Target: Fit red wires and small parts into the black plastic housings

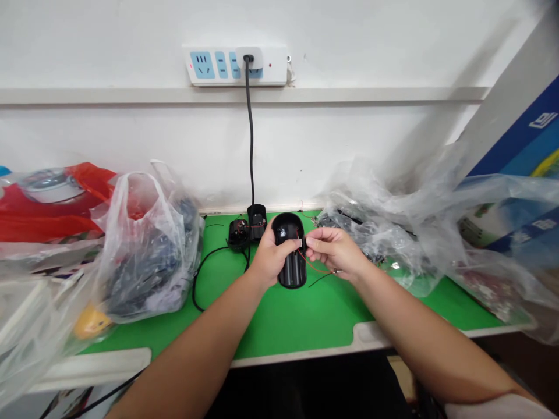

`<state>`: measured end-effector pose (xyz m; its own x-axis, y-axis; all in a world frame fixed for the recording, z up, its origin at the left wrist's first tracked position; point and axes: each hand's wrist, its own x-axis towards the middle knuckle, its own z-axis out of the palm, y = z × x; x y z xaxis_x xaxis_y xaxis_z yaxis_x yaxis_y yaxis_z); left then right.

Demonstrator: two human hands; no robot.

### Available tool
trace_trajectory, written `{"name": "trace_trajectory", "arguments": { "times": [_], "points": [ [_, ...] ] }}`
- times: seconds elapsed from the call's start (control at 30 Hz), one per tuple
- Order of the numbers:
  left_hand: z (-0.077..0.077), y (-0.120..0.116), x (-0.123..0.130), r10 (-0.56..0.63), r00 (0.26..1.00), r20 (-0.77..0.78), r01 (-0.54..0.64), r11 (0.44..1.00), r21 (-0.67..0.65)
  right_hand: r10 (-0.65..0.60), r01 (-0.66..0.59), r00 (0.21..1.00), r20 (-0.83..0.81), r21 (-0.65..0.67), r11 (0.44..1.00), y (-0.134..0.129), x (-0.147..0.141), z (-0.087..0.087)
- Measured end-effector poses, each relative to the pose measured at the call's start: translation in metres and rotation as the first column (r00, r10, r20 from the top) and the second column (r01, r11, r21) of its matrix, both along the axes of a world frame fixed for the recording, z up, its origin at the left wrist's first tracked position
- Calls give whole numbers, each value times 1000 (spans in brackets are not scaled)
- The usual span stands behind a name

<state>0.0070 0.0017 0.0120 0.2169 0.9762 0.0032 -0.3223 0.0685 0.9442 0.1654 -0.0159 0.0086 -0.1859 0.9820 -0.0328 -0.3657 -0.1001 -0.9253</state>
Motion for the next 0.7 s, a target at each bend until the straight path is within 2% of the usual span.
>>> {"name": "trace_trajectory", "arguments": {
  "times": [0.3, 0.43, 0.5, 0.6, 0.7],
  "points": [
    [-5, 2, -1, 11, 998, -66, -5, 996, 89, -42, 41, 998, 37, 25, 999, 0, -5, -3],
    [-5, 3, -1, 30, 996, -87, -22, 996, 92, -104, 83, 980, 169, 127, 988, -2, -10, -6],
    [-5, 4, -1, 44, 994, -98, -33, 993, 111, -170, 79, 927, 335, 270, 960, -6, -13, -4],
    [-6, 6, -1, 102, 988, -115, -80, 980, 180, -309, -4, 770, 559, 488, 873, -11, -17, 1],
    [-7, 8, -1, 117, 986, -121, -87, 969, 233, -380, -91, 663, 645, 574, 814, -14, -20, 4]
  ]
}}
